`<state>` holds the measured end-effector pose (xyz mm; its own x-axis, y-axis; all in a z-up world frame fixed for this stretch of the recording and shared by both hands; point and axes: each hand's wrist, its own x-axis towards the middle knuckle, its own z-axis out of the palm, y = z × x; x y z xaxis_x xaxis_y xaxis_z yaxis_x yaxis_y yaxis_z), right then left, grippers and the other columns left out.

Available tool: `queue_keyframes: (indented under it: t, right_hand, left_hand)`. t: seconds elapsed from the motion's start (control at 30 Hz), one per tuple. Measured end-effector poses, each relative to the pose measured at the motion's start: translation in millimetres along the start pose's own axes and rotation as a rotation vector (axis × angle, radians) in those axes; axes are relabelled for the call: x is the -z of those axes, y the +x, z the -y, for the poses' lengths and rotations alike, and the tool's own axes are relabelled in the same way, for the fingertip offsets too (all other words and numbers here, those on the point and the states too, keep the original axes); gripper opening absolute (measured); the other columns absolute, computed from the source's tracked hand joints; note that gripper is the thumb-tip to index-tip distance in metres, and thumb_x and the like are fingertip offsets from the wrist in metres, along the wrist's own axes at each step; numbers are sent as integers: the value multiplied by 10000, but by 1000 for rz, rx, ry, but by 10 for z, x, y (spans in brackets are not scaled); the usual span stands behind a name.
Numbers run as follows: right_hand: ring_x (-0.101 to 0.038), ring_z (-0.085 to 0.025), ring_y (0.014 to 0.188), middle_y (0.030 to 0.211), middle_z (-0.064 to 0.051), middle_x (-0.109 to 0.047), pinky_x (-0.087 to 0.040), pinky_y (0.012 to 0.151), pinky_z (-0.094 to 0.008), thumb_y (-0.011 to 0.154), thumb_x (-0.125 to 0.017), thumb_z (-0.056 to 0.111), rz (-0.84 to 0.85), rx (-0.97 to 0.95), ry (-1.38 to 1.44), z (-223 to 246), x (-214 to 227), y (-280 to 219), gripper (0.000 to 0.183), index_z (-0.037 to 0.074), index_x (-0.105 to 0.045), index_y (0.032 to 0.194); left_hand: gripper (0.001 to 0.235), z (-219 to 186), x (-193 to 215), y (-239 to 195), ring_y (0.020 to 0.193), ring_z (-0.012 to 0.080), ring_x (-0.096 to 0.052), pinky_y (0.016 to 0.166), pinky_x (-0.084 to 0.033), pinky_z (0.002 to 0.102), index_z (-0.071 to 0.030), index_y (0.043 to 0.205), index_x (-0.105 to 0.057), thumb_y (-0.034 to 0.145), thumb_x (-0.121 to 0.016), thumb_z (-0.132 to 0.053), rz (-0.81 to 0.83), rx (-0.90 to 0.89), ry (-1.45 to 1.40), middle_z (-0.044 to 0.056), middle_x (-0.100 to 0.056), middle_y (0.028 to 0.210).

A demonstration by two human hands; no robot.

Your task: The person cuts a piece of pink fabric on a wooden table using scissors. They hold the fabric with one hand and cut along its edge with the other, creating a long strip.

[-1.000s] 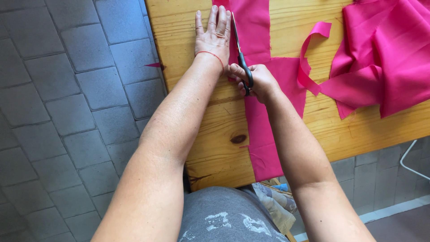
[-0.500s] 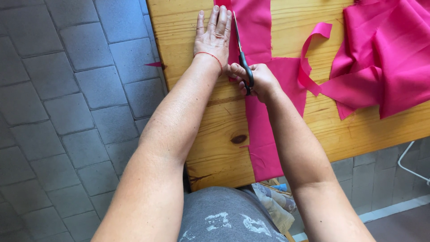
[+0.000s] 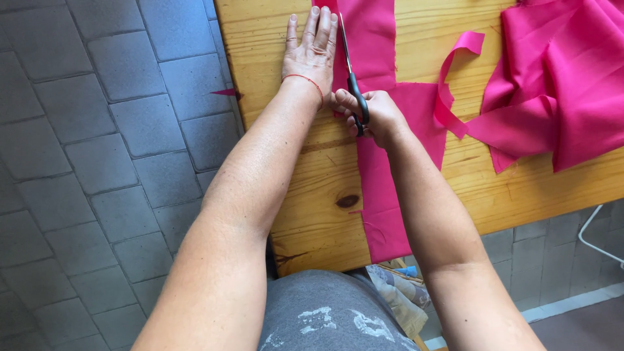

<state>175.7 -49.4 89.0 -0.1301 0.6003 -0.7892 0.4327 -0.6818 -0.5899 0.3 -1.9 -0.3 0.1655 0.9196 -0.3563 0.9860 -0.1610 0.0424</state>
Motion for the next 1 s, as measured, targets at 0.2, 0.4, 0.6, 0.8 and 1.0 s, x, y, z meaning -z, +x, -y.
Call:
queue_keyframes:
  t: [0.2,0.4,0.6,0.8,1.0]
  right_hand:
    - [-602,-24,556,940,-85,-870,-448,416,-200,931,-922,566,17,12,118,-34,-35,56,533,54,-900,1079]
    - [-602,-117,519,684,-61,-645,-471,440,-257,1025,-923,495,62,31,177,-337,122,-125,482,66,-728,928]
    - [-731,-329,958,1034,-85,-681,-580,891,-529,932,-918,783,-703,692,-508,-1289,295,-489,797,81,-643,1191]
    - [-700,-548,1454,1727,-231,-634,-473,1220,-746,843,-789,975,-880,954,-701,-1656,495,-98,1300,22,-485,1673]
    - [-662,-520,1519,1694,-255,-671,-433,1333,-690,851,-863,915,-880,968,-740,-1941,528,-308,1257,5,-530,1652]
  left_hand:
    - [1529,3,18,-4,1874,363,94,1462,81,749,-54,1936,53,831,-805,-673,2,2,-9,158,70,2026]
    - [1895,17,80,3,1868,353,115,1455,82,754,-57,1931,68,589,-881,-999,10,-2,-5,149,73,2029]
    - [2021,50,123,-65,1844,374,213,1427,126,767,-59,1922,140,512,-744,-1207,83,-19,55,178,179,2018]
    - [2028,20,136,-66,1855,372,152,1442,77,753,-30,1925,71,489,-807,-1161,37,-30,10,190,105,2025]
    - [2010,-82,74,-144,1859,367,153,1428,114,743,-66,1921,106,509,-695,-1252,73,-10,136,151,115,2037]
